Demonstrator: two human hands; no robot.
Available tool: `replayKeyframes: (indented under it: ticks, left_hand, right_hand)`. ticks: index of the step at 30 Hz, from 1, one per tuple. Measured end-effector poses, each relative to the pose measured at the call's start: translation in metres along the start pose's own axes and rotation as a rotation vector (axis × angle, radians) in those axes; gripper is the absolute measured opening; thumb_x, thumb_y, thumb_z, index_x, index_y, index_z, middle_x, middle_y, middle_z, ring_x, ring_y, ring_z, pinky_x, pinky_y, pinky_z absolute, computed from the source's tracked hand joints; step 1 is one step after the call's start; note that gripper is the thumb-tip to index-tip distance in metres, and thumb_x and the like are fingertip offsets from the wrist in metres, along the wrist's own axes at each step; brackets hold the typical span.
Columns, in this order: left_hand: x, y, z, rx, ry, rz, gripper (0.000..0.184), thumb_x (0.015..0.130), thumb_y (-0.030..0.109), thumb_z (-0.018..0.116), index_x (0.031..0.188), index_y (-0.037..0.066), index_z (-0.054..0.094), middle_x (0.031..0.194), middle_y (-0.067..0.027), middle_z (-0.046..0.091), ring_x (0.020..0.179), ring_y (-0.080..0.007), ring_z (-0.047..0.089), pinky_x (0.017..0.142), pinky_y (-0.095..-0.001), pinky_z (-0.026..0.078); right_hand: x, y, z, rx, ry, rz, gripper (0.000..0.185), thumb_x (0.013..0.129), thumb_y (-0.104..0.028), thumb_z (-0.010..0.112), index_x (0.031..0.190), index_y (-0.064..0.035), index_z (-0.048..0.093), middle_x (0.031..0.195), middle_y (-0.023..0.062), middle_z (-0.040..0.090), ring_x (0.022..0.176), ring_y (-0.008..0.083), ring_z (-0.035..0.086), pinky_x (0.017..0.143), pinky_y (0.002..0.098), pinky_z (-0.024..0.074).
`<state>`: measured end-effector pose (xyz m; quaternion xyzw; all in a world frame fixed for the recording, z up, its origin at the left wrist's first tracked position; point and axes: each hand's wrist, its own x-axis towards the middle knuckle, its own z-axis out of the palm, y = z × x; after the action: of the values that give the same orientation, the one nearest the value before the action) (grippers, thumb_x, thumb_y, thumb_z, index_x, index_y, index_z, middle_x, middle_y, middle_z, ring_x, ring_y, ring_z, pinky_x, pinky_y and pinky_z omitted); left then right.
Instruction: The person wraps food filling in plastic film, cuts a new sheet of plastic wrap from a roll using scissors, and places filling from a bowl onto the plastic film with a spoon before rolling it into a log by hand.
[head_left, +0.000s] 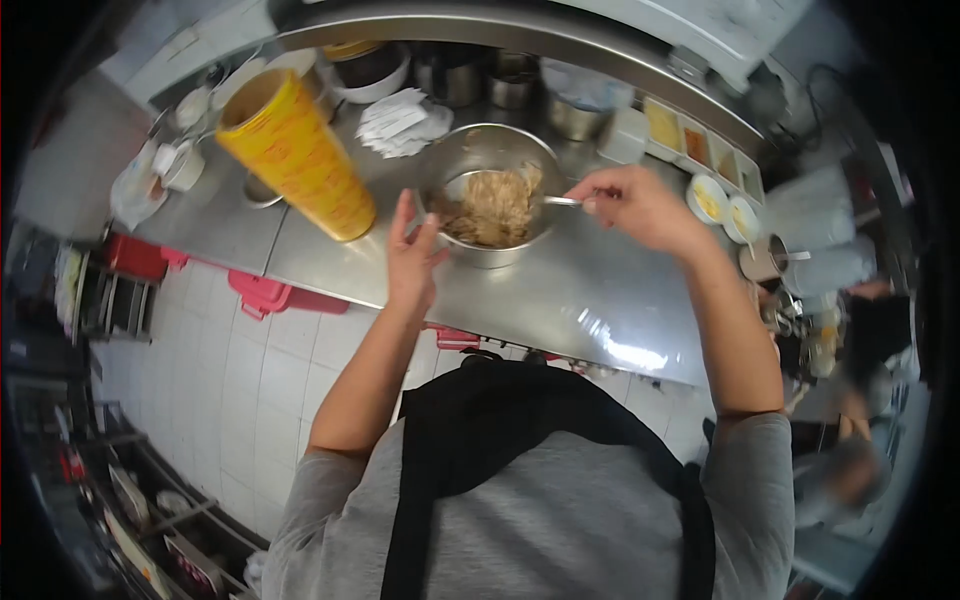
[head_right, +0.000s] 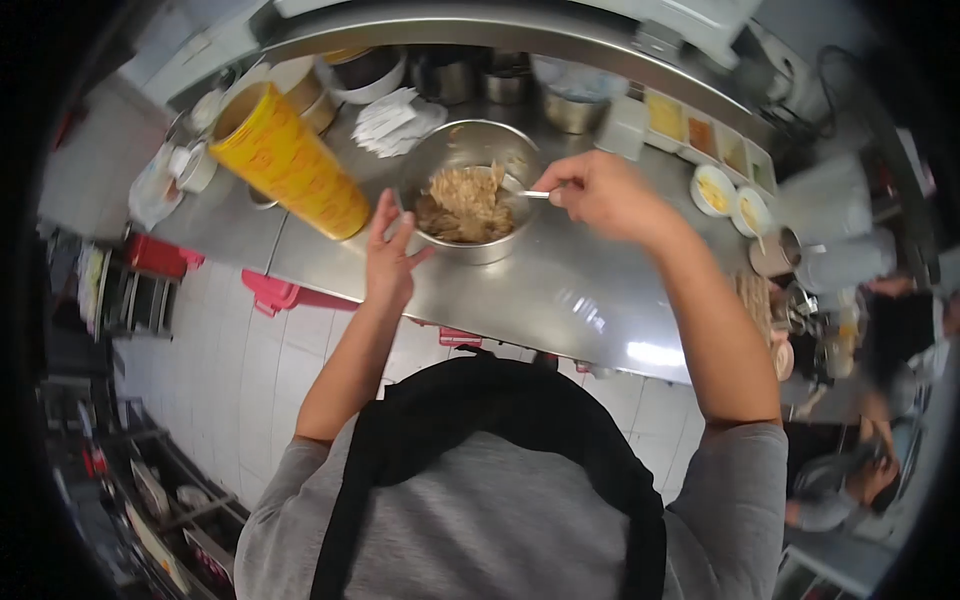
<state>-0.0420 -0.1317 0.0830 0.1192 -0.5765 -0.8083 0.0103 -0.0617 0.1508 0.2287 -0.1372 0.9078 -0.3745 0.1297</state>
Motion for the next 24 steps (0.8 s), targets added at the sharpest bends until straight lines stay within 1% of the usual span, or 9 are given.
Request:
replayKeyframes:
  ticks: [3,5,9,10,11,12,14,17,24]
  left_hand:
    - [0.003,-0.003,-0.011,0.054,0.046,0.113,0.06,0.095,0.032,0.061,0.148,0.018,0.036,0.14,-0.0048,0.035,0.126,-0.0205,0.04,0.099,-0.0464,0.041]
    - [-0.003,-0.016,-0.024,0.184,0.052,0.393,0.052,0.097,0.022,0.057,0.144,0.011,0.04,0.137,-0.008,0.039,0.117,-0.0169,0.045,0.094,-0.0347,0.042]
    - [-0.054,-0.024,-0.026,0.57,0.038,0.664,0.043,0.092,0.015,0.058,0.134,0.006,0.049,0.131,-0.0123,0.045,0.121,-0.0243,0.044,0.097,-0.037,0.04]
    - [-0.064,-0.03,-0.025,0.635,-0.004,0.724,0.041,0.09,0.014,0.059,0.131,0.006,0.052,0.131,-0.0131,0.045,0.122,-0.0262,0.043,0.098,-0.0381,0.04]
    - [-0.072,-0.036,-0.022,0.701,-0.044,0.784,0.04,0.089,0.012,0.06,0.127,0.006,0.054,0.13,-0.0138,0.045,0.122,-0.0282,0.043,0.098,-0.0391,0.04]
    - [-0.079,-0.041,-0.014,0.766,-0.107,0.833,0.039,0.086,0.012,0.062,0.125,0.006,0.056,0.129,-0.0141,0.046,0.122,-0.03,0.043,0.099,-0.0404,0.039]
    - [-0.091,-0.051,0.009,0.899,-0.223,0.929,0.039,0.082,0.011,0.066,0.121,0.007,0.06,0.128,-0.0147,0.047,0.121,-0.0337,0.043,0.1,-0.0428,0.038]
    - [-0.09,-0.077,0.042,0.967,-0.363,0.902,0.038,0.08,0.013,0.07,0.116,0.009,0.062,0.127,-0.0135,0.048,0.122,-0.0351,0.041,0.1,-0.0431,0.037]
    - [-0.086,-0.122,0.073,1.082,-0.233,0.874,0.036,0.078,0.015,0.071,0.113,0.01,0.063,0.123,-0.0131,0.05,0.119,-0.0365,0.042,0.1,-0.0459,0.036]
  right_hand:
    - [-0.068,0.007,-0.031,-0.035,0.231,0.0,0.022,0.087,-0.004,0.061,0.106,-0.007,0.071,0.076,0.0033,0.063,0.068,0.0104,0.057,0.061,0.0284,0.0463]
    - [-0.119,0.022,-0.027,-0.051,0.479,0.017,0.026,0.085,0.0,0.062,0.108,-0.0083,0.071,0.078,0.0045,0.063,0.069,0.013,0.057,0.063,0.0295,0.047]
    - [-0.192,0.084,0.005,-0.361,0.735,0.045,0.035,0.081,0.007,0.062,0.111,-0.0112,0.071,0.082,0.0081,0.064,0.07,0.0212,0.059,0.066,0.0327,0.0481]
    - [-0.196,0.112,0.028,-0.35,0.796,-0.016,0.039,0.079,0.007,0.062,0.111,-0.013,0.071,0.084,0.0112,0.063,0.072,0.0274,0.059,0.066,0.0358,0.0486]
    - [-0.198,0.142,0.048,-0.487,0.818,-0.097,0.039,0.079,0.005,0.061,0.111,-0.016,0.071,0.083,0.0101,0.062,0.074,0.0289,0.06,0.066,0.0377,0.0489]
    - [-0.196,0.155,0.07,-0.46,0.759,0.02,0.036,0.08,0.002,0.061,0.108,-0.0178,0.072,0.082,0.0095,0.062,0.074,0.0295,0.06,0.065,0.0383,0.0491]
    - [-0.191,0.169,0.091,-0.394,0.726,0.031,0.027,0.085,-0.002,0.061,0.108,-0.0124,0.071,0.081,0.0112,0.063,0.07,0.0312,0.06,0.063,0.037,0.0484]
    - [-0.191,0.174,0.082,-0.329,0.629,0.151,0.025,0.086,-0.003,0.062,0.107,-0.0114,0.071,0.084,0.0116,0.066,0.073,0.0301,0.062,0.065,0.0351,0.0496]
    - [-0.197,0.2,0.055,-0.197,0.58,0.094,0.021,0.088,-0.01,0.06,0.105,-0.0152,0.072,0.091,0.0148,0.068,0.078,0.0354,0.064,0.068,0.0408,0.0501]
